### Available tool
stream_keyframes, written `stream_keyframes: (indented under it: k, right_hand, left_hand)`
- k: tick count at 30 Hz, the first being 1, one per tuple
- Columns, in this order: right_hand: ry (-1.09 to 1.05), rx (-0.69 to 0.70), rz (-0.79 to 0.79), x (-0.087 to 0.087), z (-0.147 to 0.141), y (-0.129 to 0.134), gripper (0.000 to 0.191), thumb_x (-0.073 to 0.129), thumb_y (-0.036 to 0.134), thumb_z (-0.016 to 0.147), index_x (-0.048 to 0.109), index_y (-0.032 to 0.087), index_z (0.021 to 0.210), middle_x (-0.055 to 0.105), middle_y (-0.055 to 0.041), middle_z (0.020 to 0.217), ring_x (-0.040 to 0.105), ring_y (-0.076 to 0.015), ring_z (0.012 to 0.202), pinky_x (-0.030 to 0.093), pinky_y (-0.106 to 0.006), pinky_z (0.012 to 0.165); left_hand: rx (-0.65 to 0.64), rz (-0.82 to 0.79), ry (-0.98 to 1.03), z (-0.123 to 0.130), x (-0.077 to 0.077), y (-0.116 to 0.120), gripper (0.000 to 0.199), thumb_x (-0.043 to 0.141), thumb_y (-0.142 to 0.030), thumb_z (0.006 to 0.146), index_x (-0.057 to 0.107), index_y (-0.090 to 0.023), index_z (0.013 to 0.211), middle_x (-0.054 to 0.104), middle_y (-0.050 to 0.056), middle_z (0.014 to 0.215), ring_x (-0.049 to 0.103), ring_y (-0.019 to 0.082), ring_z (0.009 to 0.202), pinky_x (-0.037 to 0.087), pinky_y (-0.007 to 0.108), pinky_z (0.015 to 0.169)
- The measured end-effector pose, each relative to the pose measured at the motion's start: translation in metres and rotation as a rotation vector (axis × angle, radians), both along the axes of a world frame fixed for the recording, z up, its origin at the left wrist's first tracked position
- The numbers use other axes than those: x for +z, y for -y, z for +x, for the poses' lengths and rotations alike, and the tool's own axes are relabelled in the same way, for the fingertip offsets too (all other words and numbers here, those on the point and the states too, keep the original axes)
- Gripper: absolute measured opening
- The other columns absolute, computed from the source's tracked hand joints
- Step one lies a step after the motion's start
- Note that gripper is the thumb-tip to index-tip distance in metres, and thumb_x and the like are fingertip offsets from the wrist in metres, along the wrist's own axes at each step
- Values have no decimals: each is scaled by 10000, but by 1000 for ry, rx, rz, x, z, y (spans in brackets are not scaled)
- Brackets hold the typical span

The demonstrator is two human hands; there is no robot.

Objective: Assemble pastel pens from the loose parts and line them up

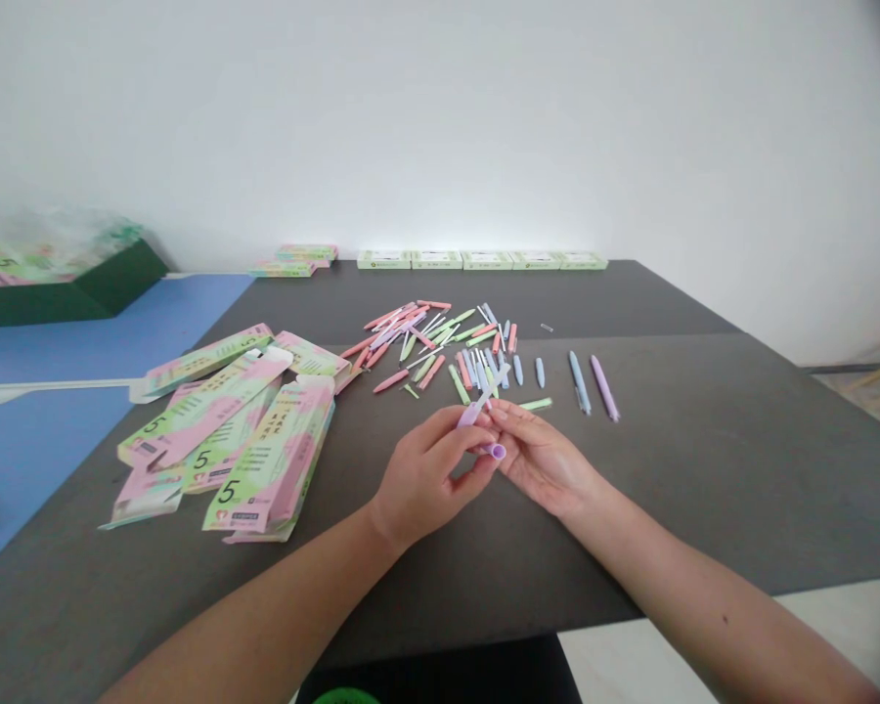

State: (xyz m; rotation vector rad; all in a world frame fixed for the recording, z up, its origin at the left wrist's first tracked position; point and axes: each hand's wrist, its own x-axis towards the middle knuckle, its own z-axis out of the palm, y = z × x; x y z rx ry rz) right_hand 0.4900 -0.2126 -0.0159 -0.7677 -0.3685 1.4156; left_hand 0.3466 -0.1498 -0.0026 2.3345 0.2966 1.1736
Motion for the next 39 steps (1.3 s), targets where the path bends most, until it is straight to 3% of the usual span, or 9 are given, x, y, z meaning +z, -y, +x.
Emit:
stream_keyframes:
  k: [8, 12, 15, 20, 27, 34, 39]
  right_hand:
    - [113, -15, -11, -1, 0, 1, 180, 698, 257, 727, 604, 174, 856, 619, 9, 740, 558, -79, 616, 475, -181, 568]
    - [211, -142, 11, 2, 3, 1, 178, 705, 290, 725, 626, 190, 848, 636, 8, 765, 590, -93, 685, 502, -208, 667]
    - [255, -266, 36, 7, 5, 2, 162, 734, 268, 697, 653, 207, 823, 656, 26, 785, 611, -84, 737, 499, -212, 773]
    - [304, -285, 88, 11, 3, 5, 125, 739, 243, 689, 676, 210, 792, 672, 21, 763, 624, -95, 752, 497, -237, 810]
    - [137, -202, 60, 13, 9, 3, 156, 693, 242, 743, 650, 233, 892, 632, 54, 721, 621, -62, 697, 507, -198, 790]
    - [147, -364, 80, 19, 40, 2, 38, 625, 286, 809, 632, 259, 834, 645, 67, 719, 633, -64, 702, 503, -220, 846]
    - [129, -400, 73, 19, 42, 3, 40, 649, 273, 789, 632, 242, 805, 673, 62, 726, 648, -70, 715, 510, -219, 835]
  left_hand:
    - [-21, -82, -28, -2, 3, 3, 82, 607, -216, 760, 652, -227, 828, 669, 69, 960, 617, 182, 901, 477, 295, 847]
    - [-41, -89, -35, -2, 2, 3, 77, 603, -209, 763, 641, -226, 828, 658, 65, 974, 604, 179, 919, 457, 291, 861]
    - [31, -126, -5, 0, -2, 0, 67, 592, -211, 776, 619, -214, 838, 641, 61, 986, 605, 148, 822, 462, 275, 824]
    - [101, -274, 14, 4, -7, -12, 60, 586, -216, 782, 603, -196, 836, 631, 52, 970, 568, 118, 696, 462, 262, 728]
    - [142, -352, 52, 8, -9, -15, 72, 609, -231, 769, 618, -204, 835, 643, 41, 944, 566, 136, 735, 442, 263, 740]
    - [139, -392, 61, 7, -8, -14, 66, 621, -239, 759, 633, -205, 814, 648, 38, 938, 564, 141, 742, 436, 264, 756]
    - [143, -362, 43, 7, -8, -15, 65, 617, -239, 761, 628, -204, 815, 647, 39, 935, 573, 149, 779, 435, 265, 769]
